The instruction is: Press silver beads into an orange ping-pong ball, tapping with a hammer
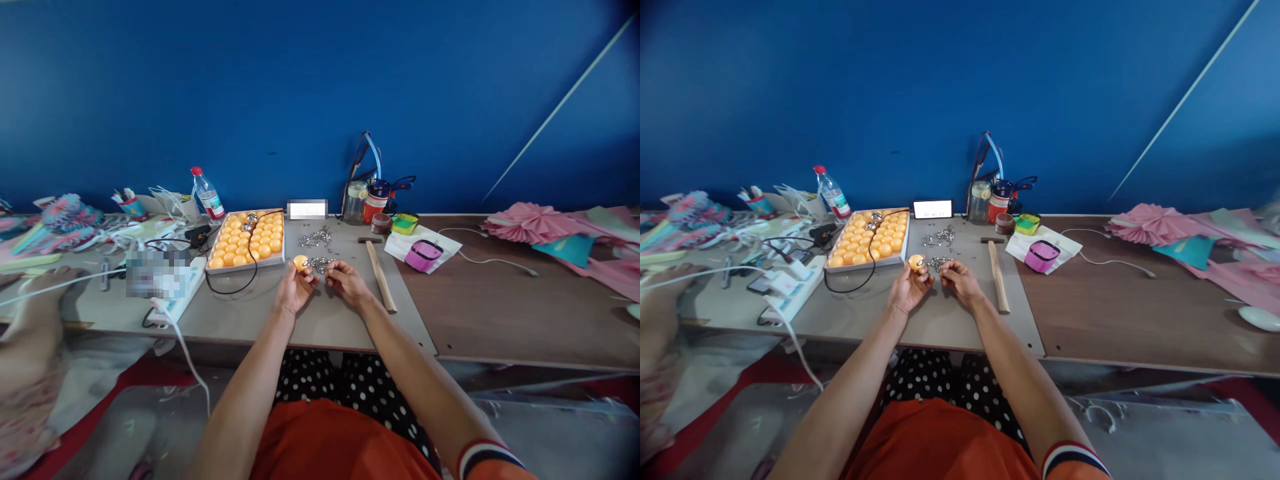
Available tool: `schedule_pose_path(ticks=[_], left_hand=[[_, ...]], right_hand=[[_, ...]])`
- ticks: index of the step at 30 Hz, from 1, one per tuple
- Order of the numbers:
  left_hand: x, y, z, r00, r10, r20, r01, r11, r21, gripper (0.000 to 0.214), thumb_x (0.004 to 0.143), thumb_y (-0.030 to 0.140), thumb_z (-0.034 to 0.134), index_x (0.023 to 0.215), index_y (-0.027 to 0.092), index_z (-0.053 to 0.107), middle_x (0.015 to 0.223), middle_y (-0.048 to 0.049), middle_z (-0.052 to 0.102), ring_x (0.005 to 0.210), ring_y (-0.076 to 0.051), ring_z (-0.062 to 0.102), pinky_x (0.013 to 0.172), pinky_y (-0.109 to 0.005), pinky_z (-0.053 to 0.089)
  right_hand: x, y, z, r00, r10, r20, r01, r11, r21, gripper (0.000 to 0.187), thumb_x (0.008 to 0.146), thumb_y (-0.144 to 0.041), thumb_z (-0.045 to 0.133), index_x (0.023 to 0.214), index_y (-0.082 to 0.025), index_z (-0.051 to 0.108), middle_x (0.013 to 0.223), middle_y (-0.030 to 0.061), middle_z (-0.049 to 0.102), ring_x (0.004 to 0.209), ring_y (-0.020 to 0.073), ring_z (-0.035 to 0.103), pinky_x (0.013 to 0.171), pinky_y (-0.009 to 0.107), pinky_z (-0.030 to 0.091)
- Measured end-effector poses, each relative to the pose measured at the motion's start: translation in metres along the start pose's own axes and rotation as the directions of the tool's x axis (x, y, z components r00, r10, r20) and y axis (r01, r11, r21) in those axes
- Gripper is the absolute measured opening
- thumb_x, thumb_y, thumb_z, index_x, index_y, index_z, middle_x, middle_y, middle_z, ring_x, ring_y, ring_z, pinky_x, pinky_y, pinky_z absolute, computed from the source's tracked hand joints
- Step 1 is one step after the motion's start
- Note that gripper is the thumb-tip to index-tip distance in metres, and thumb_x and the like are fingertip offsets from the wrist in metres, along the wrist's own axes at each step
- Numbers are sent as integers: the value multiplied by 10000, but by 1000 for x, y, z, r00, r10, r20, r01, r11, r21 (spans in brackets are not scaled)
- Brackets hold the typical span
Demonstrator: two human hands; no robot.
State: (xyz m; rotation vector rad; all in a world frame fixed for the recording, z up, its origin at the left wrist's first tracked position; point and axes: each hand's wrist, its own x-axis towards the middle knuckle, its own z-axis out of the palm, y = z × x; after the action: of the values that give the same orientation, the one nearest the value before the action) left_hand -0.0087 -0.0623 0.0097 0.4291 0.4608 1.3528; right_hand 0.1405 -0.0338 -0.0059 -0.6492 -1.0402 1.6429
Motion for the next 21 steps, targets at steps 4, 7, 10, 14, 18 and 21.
schedule_pose_path(ticks=[4,7,10,14,18,21], left_hand=[[1,0,-2,999,-16,29,17,999,-34,285,867,406,492,984,170,598,663,22,472,517,-60,411,704,-273,489],[0,0,-1,998,-19,60,23,998,-59,280,870,392,493,992,162,596,657,23,474,509,-57,405,694,-274,493],[-1,0,2,999,-21,35,23,999,-38,277,862,399,507,981,164,592,654,26,469,499,-51,401,685,-268,496],[-1,0,2,1000,-28,7,28,999,-23,286,836,407,549,986,166,583,643,33,470,492,-48,406,673,-266,502],[2,-2,-2,998,-14,63,15,1000,-16,267,819,385,577,963,160,577,651,19,509,518,-66,455,678,-284,507],[4,-5,-5,999,-19,49,18,999,35,246,789,365,616,901,151,570,675,-4,560,556,-86,513,695,-300,506]], right_hand=[[0,-1,1,1000,8,0,-8,1000,3,219,599,-280,748,690,-191,569,608,-50,574,496,72,473,484,206,374],[0,0,1,1000,9,12,-9,1000,20,204,607,-263,743,692,-190,573,606,-50,581,494,69,476,490,203,367],[0,1,1,1000,8,22,-9,1000,22,202,610,-263,745,691,-190,575,604,-49,586,496,71,480,489,204,360],[0,1,0,999,4,35,-5,1000,21,209,607,-276,753,686,-193,579,604,-47,587,496,73,473,491,213,361],[0,0,1,999,4,36,-5,1000,20,209,603,-283,764,681,-194,591,600,-48,579,501,72,474,501,216,361],[-1,-1,2,1000,7,21,-7,1000,25,211,595,-280,769,687,-193,600,605,-50,563,504,69,463,501,217,355]])
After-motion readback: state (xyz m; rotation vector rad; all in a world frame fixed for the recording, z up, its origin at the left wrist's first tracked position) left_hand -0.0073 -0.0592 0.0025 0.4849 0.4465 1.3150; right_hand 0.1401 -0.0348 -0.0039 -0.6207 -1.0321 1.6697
